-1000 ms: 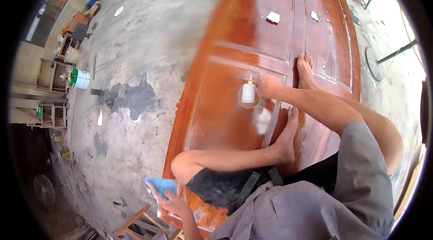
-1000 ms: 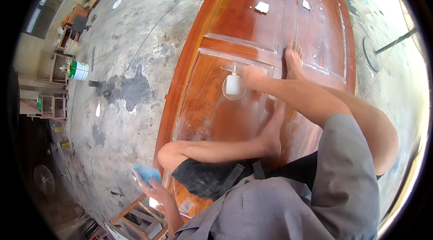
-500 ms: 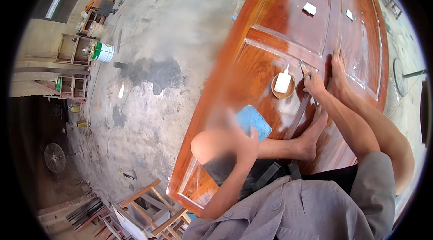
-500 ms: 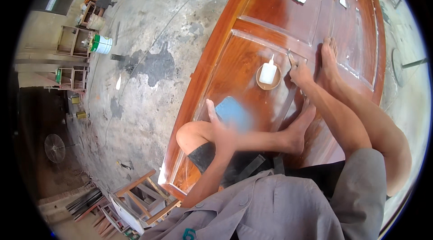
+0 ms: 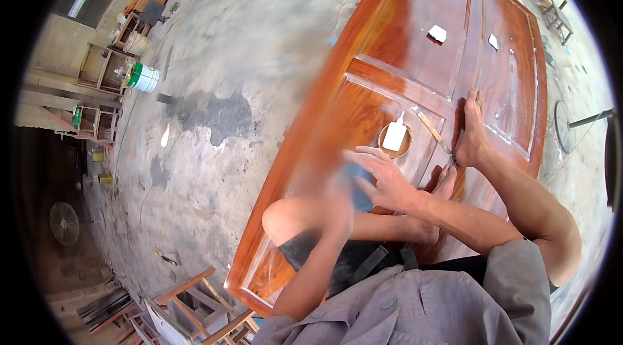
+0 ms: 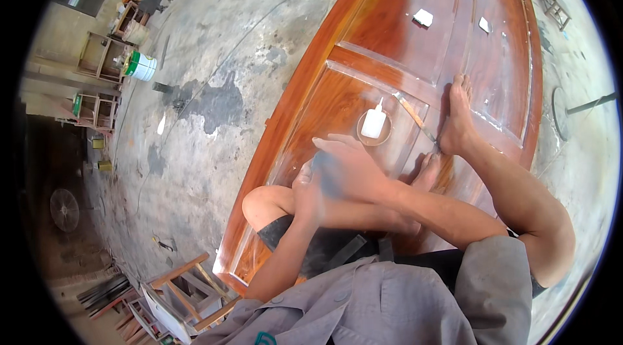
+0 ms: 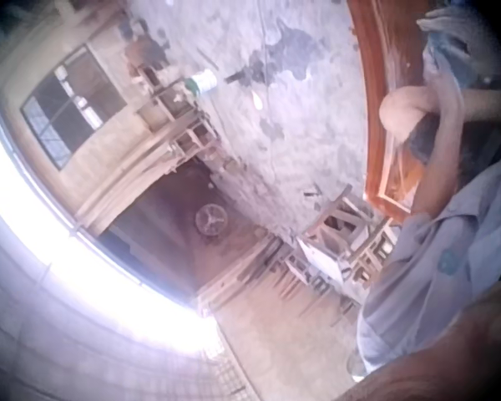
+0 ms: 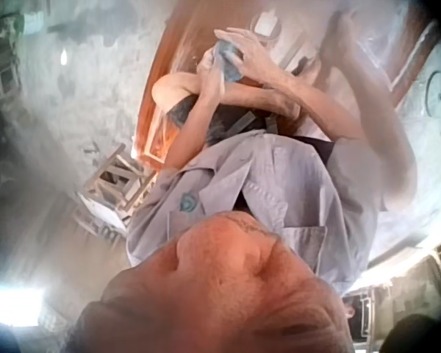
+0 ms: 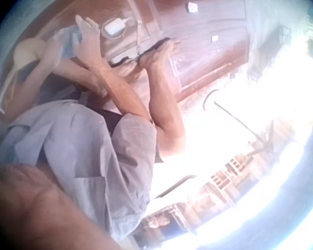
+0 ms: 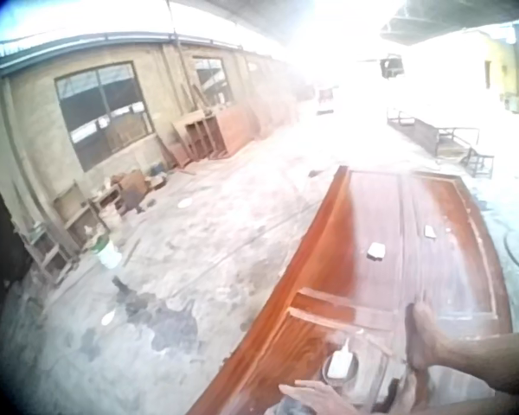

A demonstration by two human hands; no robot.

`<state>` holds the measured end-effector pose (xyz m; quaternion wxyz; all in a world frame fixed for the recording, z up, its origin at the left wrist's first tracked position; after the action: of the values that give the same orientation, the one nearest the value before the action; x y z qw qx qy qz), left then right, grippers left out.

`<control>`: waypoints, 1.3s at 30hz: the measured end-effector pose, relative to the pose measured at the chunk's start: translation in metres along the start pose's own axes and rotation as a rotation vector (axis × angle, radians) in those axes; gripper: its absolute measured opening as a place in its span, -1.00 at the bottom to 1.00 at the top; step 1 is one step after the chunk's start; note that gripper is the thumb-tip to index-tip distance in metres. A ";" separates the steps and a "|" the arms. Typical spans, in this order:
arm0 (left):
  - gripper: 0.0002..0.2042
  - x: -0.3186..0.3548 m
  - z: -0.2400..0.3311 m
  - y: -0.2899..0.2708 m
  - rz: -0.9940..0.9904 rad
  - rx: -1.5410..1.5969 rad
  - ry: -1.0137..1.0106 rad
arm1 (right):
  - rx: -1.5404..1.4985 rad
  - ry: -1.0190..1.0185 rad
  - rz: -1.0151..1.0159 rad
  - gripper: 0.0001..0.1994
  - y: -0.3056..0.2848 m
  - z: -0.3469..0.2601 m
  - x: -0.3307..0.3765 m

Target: The person applies a white substance to a large wooden furniture piece using a small wooden stick and a cloth. They spread the substance into the grooves and wipe the surface repeatedly.

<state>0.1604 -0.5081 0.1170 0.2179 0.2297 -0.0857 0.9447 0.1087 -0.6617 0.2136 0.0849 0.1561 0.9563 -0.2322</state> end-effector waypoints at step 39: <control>-0.71 0.007 0.027 -0.074 -0.107 0.349 -0.222 | 0.325 -0.287 -0.466 -0.71 0.043 -0.011 -0.005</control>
<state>0.1989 -0.4472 0.1488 0.2141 0.3708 0.0678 0.9011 0.1265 -0.6218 0.2061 0.1373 -0.0899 0.8950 -0.4147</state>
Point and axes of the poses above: each hand's wrist, its own x-axis away from the middle knuckle, its own y-axis out of the palm, z = x × y, the point moved 5 cm from there along -x, towards the middle knuckle, and after that the axes turned 6 degrees about -x, right-handed, at the moved point
